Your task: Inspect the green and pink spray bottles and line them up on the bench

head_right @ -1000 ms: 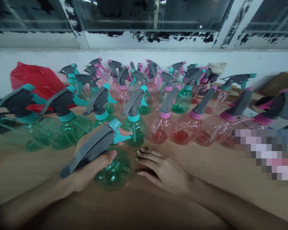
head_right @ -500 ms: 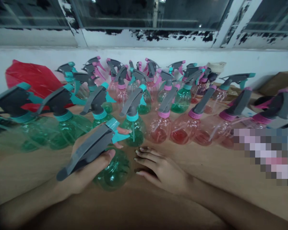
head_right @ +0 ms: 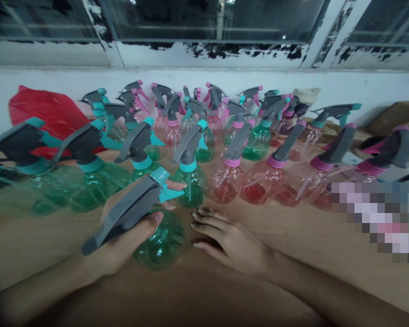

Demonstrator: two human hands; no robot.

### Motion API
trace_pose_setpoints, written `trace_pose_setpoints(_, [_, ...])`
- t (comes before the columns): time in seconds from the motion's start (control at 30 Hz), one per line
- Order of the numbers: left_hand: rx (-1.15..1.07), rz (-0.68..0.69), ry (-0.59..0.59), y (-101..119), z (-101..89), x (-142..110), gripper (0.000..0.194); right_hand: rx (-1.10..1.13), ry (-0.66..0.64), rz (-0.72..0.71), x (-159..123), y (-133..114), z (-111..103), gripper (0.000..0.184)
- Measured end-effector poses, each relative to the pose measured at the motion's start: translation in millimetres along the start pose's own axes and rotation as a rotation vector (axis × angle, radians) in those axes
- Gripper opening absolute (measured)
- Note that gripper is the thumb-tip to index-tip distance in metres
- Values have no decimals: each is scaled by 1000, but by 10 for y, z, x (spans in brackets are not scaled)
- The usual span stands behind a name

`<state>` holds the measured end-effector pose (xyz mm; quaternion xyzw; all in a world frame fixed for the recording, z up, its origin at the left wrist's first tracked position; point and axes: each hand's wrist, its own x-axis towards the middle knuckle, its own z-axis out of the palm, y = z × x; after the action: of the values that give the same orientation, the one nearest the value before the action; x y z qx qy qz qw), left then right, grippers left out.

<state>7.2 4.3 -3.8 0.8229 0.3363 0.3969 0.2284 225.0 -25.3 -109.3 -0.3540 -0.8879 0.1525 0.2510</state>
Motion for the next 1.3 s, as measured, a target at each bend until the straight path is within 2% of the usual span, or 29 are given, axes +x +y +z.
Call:
trace_pose_setpoints(0.97, [-58,-32,-26,37,-24,33,33,-8,-11,15,1,-2,-10,38])
trace_pose_setpoints(1.13, [-91,-41,-35,66,-38,62,26,-24,-36,6,-2,7,-10,37])
trace_pose_setpoints(1.3, [-79,-68,-30,77,-44,60,18,-11,-6,6,2,-1,-11,38])
